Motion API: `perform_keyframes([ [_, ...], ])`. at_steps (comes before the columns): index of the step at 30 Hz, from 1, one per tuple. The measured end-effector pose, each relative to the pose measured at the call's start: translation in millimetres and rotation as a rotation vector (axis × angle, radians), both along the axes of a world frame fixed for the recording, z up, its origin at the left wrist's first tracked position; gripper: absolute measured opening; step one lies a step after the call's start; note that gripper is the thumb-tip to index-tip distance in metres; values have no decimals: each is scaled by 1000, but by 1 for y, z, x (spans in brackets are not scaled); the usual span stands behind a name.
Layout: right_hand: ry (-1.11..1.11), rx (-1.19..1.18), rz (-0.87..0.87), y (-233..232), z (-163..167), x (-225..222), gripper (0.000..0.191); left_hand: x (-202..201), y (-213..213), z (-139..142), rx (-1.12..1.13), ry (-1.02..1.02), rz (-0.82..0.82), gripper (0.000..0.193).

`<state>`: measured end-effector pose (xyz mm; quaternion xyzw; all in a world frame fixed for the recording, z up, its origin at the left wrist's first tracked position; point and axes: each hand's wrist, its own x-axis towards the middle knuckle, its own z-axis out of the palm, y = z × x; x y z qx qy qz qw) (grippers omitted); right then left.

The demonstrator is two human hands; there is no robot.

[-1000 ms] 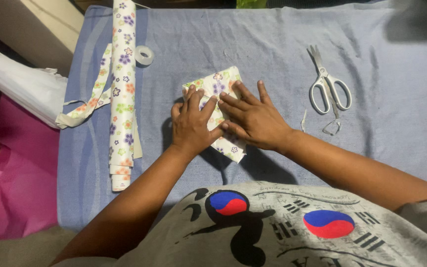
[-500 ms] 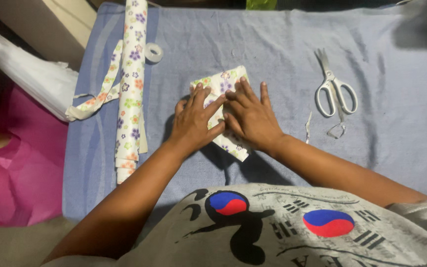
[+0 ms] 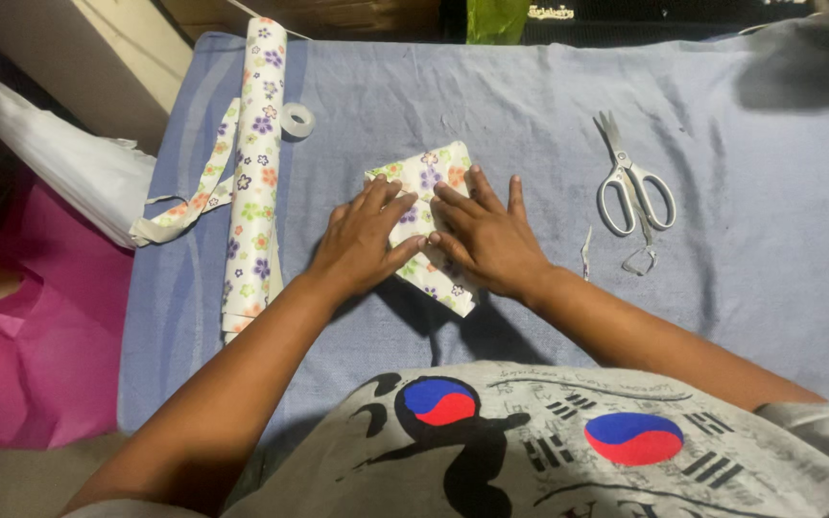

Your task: The person wraps a box with floral wrapping paper on a bed, folding the paper around the box and pressing the folds flat. They then fold a ribbon piece, apply tape to it, and cut the ribbon with scissors.

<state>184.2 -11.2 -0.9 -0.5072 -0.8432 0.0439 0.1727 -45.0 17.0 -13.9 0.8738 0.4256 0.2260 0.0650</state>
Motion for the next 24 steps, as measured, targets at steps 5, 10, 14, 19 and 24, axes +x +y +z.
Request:
perform_keyframes([
  [5, 48, -110, -32, 6, 14, 4, 54, 0, 2, 3, 36, -40, -9, 64],
  [10, 44, -12, -25, -2, -2, -5, 57, 3, 3, -5, 60, -10, 7, 58],
  [14, 66, 60, -72, -12, -20, -15, 62, 7, 0, -15, 115, -6, -11, 61],
  [19, 109, -52, -127, 13, 7, -6, 44, 12, 8, -11, 141, -30, -39, 58],
  [24, 417, -194, -252, 62, 57, -12, 34, 10, 13, -1, 173, -79, -83, 41],
])
